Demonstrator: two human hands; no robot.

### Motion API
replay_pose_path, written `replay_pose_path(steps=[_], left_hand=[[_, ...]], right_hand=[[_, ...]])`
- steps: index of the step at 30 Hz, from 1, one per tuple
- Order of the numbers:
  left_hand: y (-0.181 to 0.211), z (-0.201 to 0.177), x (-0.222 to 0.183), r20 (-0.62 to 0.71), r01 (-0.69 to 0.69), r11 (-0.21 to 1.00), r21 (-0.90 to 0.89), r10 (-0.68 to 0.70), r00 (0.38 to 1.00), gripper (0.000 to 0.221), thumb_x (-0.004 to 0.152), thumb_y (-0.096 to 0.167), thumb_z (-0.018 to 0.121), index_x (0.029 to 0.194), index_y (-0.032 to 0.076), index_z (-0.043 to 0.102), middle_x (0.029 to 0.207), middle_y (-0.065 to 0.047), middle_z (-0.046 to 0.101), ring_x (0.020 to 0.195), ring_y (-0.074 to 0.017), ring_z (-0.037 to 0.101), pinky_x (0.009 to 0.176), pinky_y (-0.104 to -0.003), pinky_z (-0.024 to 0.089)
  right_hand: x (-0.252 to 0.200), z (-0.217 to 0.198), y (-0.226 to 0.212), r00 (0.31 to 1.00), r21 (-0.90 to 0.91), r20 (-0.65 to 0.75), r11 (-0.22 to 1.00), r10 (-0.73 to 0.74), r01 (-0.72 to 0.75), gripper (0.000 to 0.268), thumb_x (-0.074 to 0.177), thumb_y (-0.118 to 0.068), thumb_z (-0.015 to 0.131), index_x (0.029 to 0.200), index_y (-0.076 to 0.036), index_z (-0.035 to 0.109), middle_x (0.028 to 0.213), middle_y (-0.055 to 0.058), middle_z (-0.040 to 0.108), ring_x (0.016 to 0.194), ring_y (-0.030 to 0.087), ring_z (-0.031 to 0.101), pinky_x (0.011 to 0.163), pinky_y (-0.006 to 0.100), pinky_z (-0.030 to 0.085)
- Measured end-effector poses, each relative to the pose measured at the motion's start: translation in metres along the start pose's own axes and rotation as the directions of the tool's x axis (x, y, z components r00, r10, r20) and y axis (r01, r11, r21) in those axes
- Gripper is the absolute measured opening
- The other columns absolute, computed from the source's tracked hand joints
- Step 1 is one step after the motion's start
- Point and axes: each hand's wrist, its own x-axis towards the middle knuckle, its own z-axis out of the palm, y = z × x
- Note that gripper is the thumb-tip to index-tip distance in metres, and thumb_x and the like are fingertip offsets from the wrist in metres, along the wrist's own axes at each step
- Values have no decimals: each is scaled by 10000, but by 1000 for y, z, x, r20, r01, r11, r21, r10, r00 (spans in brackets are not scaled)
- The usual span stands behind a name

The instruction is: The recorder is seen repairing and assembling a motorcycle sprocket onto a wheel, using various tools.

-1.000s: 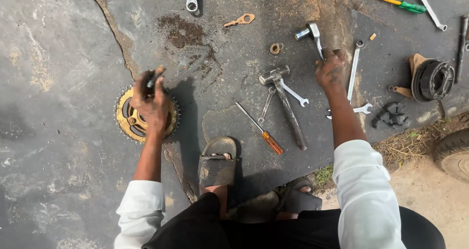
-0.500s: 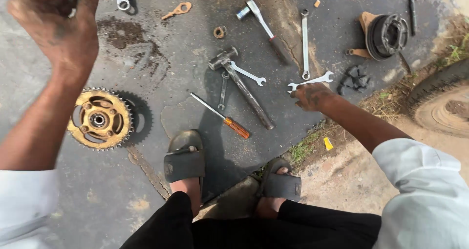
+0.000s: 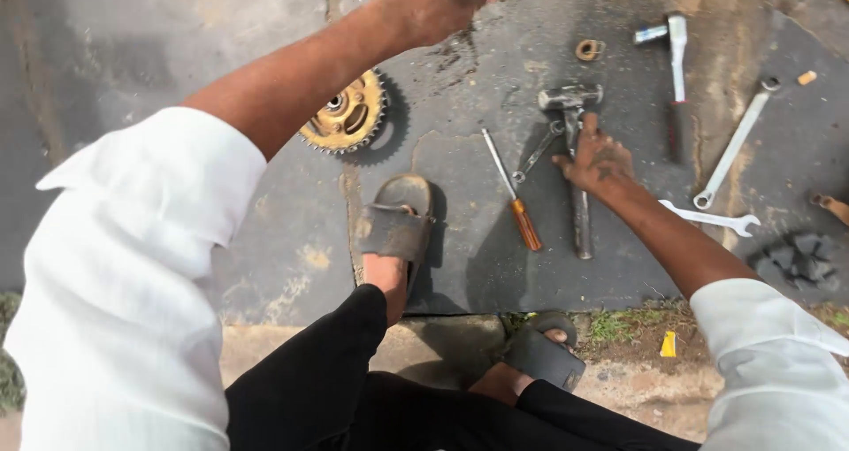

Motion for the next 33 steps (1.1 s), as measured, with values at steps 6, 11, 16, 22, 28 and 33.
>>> replay_pose_path(steps=[6,11,16,22,28,33], left_hand=[[-86,-12,-120,261,785,465,-409,-765,589,264,892,296,628,942,41,677,822,-70,615,711,-196,592,596,-397,537],[-112,-23,-160,250,766,572,294,-819,516,713,783,593,777,1111,-9,582,943,-117,614,848,-248,622,708,-393,554],[-108,3,-187,215,614,552,564,-816,537,953,618,642,887,1226,-5,542,1083,-121,654,1007,-282,667,858,-389,570],[-89,-7,-191,55,765,484,424,-857,512,1028,517,652,946,1185,-37,576,1094,-129,668,1011,-274,684,844,-379,571],[-90,-12,-199,95,698,527,484,-825,557,808,630,674,871,1067,17,697,991,-133,726,881,-274,732,770,-396,597],[-88,-11,-200,63,642,563,520,-775,628,776,578,668,899,950,10,725,901,-120,720,816,-289,730,713,-408,598]], right_hand=[[23,12,14,989,54,-139,997,-53,61,893,825,-419,838,1448,-39,323,1222,328,658,1149,497,653,998,542,521],[32,12,8,989,56,-142,997,-39,47,874,837,-423,828,1438,-14,342,1202,343,668,1139,503,663,1016,538,521],[12,-4,-16,998,-134,-54,990,31,-38,788,917,-510,746,1406,-15,376,1209,337,669,1141,496,674,1008,553,533],[17,-8,-27,995,-206,-102,978,0,-21,790,933,-506,715,1371,67,391,1213,356,644,1137,495,662,995,552,527],[19,-13,-31,997,-169,-63,984,43,-54,799,950,-492,688,1439,61,381,1210,353,661,1143,485,683,1005,554,544],[24,-13,-38,989,-441,-140,897,-38,-29,650,996,-541,616,1357,-1,593,1304,255,659,1247,415,637,977,542,555]])
